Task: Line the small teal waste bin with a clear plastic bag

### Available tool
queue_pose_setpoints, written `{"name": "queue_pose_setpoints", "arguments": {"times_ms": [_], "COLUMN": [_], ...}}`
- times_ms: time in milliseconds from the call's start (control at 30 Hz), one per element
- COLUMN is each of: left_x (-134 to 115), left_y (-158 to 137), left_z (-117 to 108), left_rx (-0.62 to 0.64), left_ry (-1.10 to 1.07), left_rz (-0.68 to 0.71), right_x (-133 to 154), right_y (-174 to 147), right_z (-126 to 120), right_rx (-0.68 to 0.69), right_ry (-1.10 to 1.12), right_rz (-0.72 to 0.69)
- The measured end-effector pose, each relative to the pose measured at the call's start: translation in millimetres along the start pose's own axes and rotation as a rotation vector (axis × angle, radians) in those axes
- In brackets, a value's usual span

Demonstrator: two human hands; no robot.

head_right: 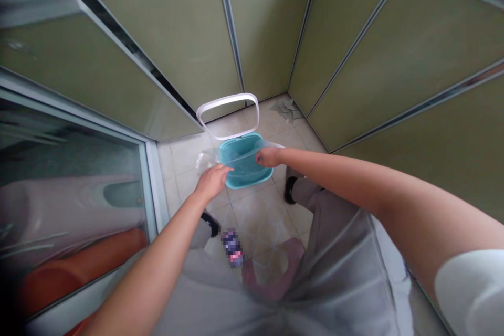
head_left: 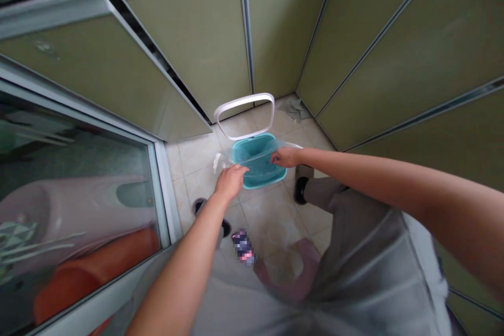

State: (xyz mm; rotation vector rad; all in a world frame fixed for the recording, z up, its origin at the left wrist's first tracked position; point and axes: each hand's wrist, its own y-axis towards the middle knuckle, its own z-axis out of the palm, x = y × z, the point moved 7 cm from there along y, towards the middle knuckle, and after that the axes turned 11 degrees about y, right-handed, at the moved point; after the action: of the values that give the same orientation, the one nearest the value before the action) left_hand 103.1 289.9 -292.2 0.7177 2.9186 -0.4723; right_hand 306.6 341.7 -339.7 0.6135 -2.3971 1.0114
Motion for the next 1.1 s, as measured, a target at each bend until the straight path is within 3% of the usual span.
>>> {"name": "queue_pose_setpoints", "arguments": {"times_ms": [100,233,400,667,1100], "left_x": [13,27,31,30,23], "left_y": [-8,-20,-30,-30,-26], "left_z": [29,46,55,64,77], "left_rx": [0.096,0.131,0.141,0.186,0.208], "left_ry": [0.084,0.107,0.081,0.090,0.293], "left_rz": [-0.057,-0.087,-0.068,-0.027,0.025], "right_x": [-14,-28,-36,-23,-33], "right_y": [-26,-36,-33,-32,-38], "right_z": [2,13,25,32,54], "right_rx": [-0.028,-0.029,0.006,0.011,0.038], "right_ry": [-0.048,-0.056,-0.085,-0.118,-0.117], "right_rz": [0.062,0.105,0.119,0.009,-0.008]}}
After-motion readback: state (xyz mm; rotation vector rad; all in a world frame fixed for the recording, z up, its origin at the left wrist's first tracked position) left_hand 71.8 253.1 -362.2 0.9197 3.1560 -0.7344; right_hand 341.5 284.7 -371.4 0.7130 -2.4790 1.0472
